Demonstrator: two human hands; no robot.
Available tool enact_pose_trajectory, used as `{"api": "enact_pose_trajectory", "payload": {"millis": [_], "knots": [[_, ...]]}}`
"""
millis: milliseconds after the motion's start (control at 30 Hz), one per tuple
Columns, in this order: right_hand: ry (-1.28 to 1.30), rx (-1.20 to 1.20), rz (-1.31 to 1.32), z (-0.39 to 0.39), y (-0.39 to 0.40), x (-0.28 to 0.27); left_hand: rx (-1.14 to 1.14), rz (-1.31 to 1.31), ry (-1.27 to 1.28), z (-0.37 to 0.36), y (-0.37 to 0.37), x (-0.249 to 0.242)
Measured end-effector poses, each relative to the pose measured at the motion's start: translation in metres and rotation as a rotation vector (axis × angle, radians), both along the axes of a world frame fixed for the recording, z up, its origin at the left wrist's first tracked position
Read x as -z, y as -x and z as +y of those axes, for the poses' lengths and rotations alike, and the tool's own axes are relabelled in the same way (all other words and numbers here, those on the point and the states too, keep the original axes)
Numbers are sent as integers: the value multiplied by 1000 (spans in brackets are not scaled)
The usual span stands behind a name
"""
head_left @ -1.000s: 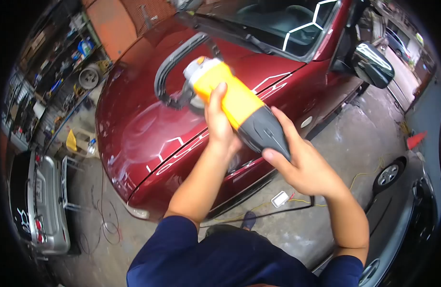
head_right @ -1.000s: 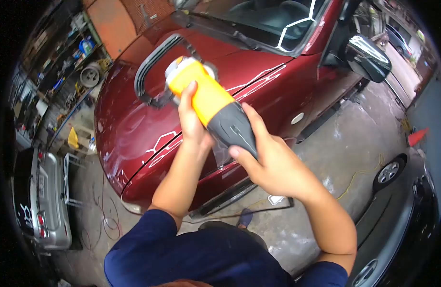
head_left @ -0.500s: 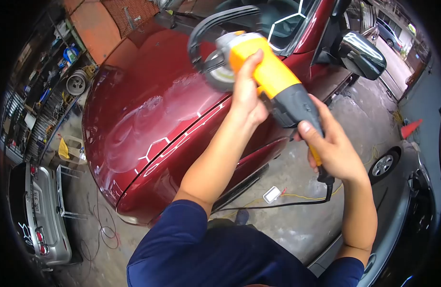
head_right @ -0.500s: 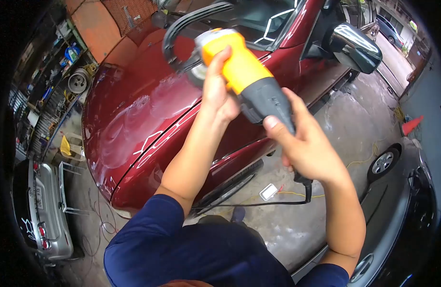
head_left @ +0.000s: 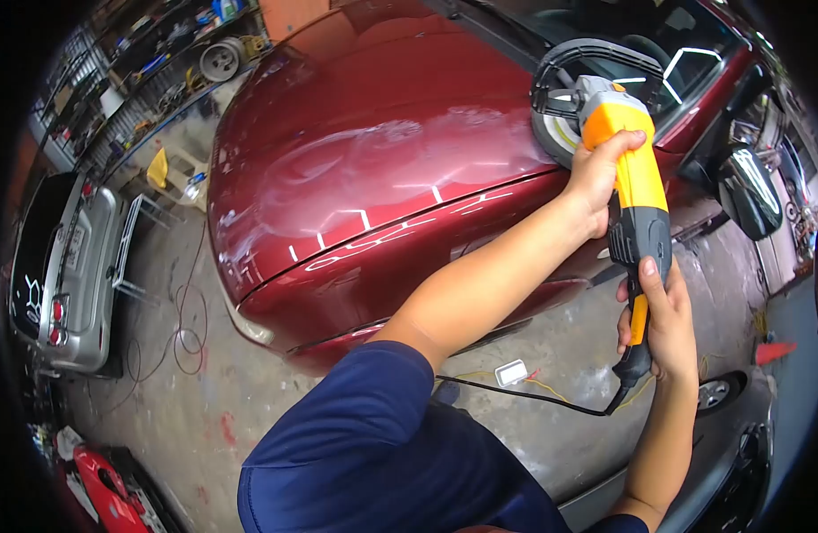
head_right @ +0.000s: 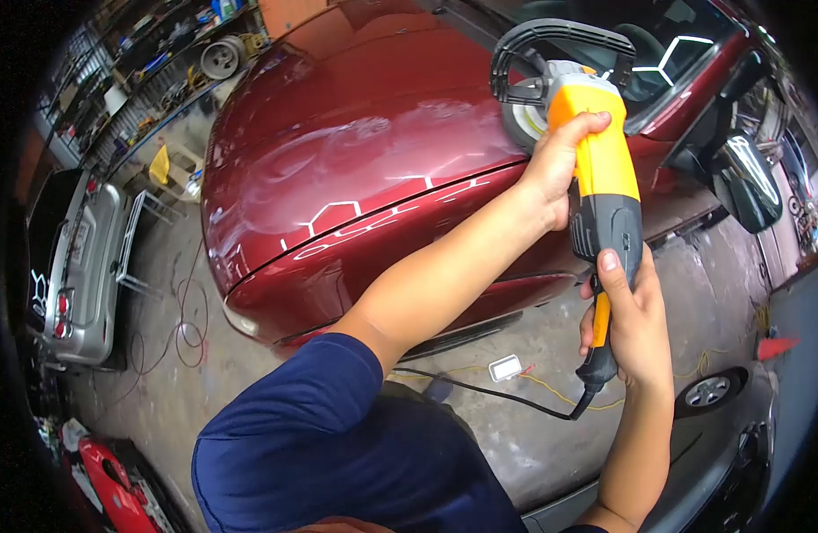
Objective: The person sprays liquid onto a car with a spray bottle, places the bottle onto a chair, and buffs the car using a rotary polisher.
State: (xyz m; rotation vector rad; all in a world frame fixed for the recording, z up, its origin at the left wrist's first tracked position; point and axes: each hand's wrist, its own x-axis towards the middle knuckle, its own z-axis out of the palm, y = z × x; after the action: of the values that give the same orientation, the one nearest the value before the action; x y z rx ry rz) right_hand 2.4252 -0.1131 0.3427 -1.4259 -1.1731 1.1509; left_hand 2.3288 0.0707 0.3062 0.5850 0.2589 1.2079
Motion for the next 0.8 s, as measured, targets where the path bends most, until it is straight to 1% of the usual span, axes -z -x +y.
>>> {"api": "enact_pose_trajectory", "payload": {"millis": [133,300,500,633,800], "knots": [[-23,-57,-35,-7,37,7,-21,6,13,-12,45,5],[-6,-82,-53,-27,109,13,10,-46,-9,-23,116,28],[-63,-85,-110,-72,195,35,23,-59,24,-78,207,43],[-16,-105,-81,-117,249,53,-33,-53,-58,-125,270,62],[-13,-99,-85,-170,330,80,-14,-56,-33,-180,354,93]]}}
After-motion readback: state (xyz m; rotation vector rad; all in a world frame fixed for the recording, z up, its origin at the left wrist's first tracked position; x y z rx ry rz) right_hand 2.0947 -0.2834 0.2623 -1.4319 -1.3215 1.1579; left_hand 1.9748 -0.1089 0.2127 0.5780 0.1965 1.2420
